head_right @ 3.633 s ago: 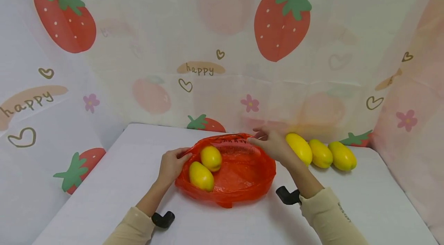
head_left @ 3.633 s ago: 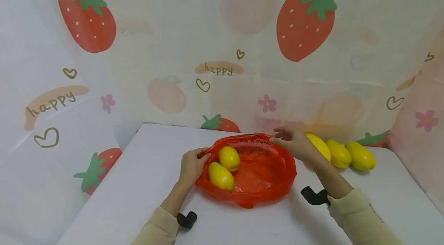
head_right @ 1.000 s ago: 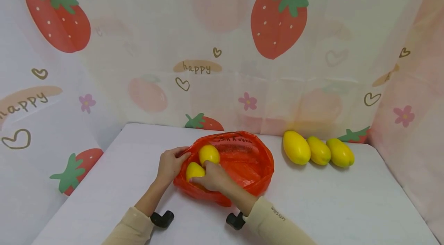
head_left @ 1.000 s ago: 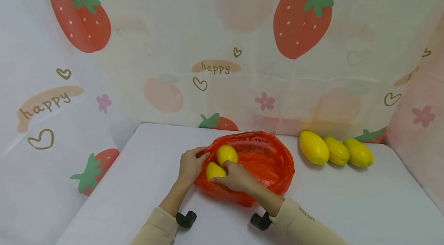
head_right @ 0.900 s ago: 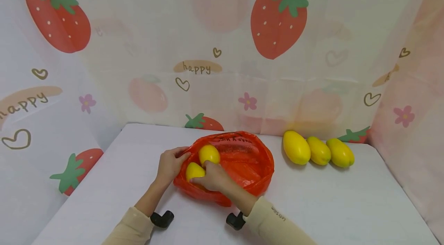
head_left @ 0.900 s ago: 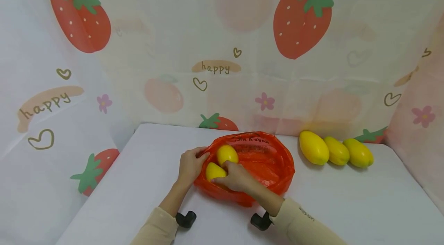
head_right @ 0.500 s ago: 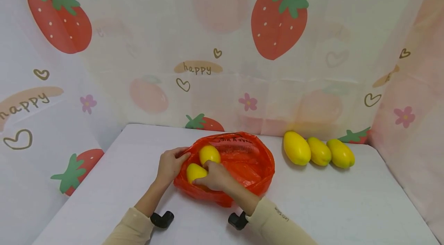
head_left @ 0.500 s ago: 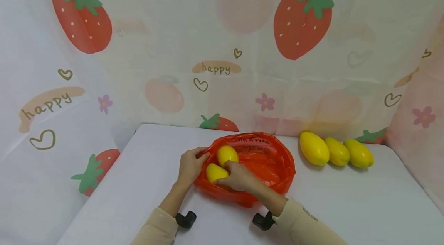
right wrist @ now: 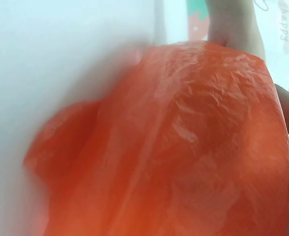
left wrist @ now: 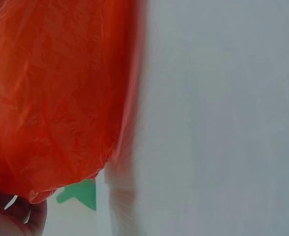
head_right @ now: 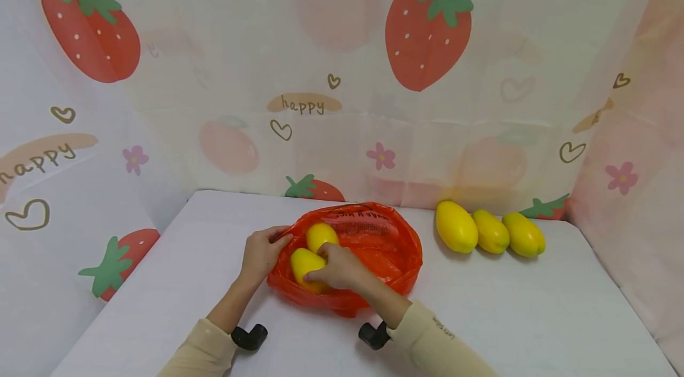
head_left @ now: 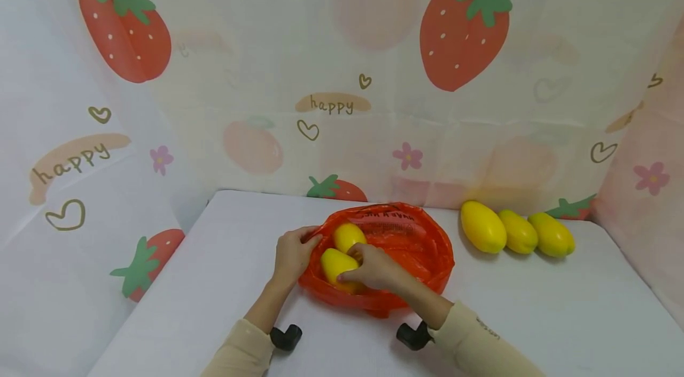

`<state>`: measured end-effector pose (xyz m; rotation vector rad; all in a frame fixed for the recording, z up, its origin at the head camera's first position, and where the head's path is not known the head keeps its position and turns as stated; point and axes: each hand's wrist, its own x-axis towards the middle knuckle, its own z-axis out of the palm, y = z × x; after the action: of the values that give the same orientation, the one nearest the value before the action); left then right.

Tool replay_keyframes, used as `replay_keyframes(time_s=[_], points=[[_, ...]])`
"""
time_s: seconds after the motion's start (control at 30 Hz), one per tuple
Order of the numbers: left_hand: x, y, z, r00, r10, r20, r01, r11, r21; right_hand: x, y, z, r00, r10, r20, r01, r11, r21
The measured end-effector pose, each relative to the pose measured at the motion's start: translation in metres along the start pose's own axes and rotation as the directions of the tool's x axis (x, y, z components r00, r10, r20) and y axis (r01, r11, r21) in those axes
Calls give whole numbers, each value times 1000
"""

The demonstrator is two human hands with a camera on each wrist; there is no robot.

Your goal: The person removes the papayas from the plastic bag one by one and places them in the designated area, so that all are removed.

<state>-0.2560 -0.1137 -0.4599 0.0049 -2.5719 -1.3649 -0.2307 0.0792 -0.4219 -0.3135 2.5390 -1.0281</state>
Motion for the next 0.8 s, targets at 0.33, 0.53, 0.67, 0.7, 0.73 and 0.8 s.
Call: replay_keyframes(time_s=[0.33, 0.53, 0.67, 0.7, 0.73, 0.8], points=[[1, -1, 0, 1000, 7, -3, -7, 1000, 0, -1, 5, -9, 1000, -13, 10, 13, 1000, 20], [1, -2, 0, 1000, 8, -4, -8, 1000, 8, -3, 5, -18, 999, 4, 32, -6, 998, 57], [1, -1, 0, 1000, 7, -7, -7, 1000, 2, -5, 6, -24, 999, 2, 40, -5, 996, 89], [1, -1, 0, 1000, 6, -9, -6, 1000, -1, -5, 6, -25, 999, -4, 42, 0, 995, 98], [1, -1, 0, 1000, 4, -10, -4, 1000, -4, -5, 7, -26, 999, -7, 45, 2, 994, 106], [1, -1, 0, 1000, 4, -10, -4, 1000, -7, -4, 9, -28, 999, -11, 49, 4, 992, 124]])
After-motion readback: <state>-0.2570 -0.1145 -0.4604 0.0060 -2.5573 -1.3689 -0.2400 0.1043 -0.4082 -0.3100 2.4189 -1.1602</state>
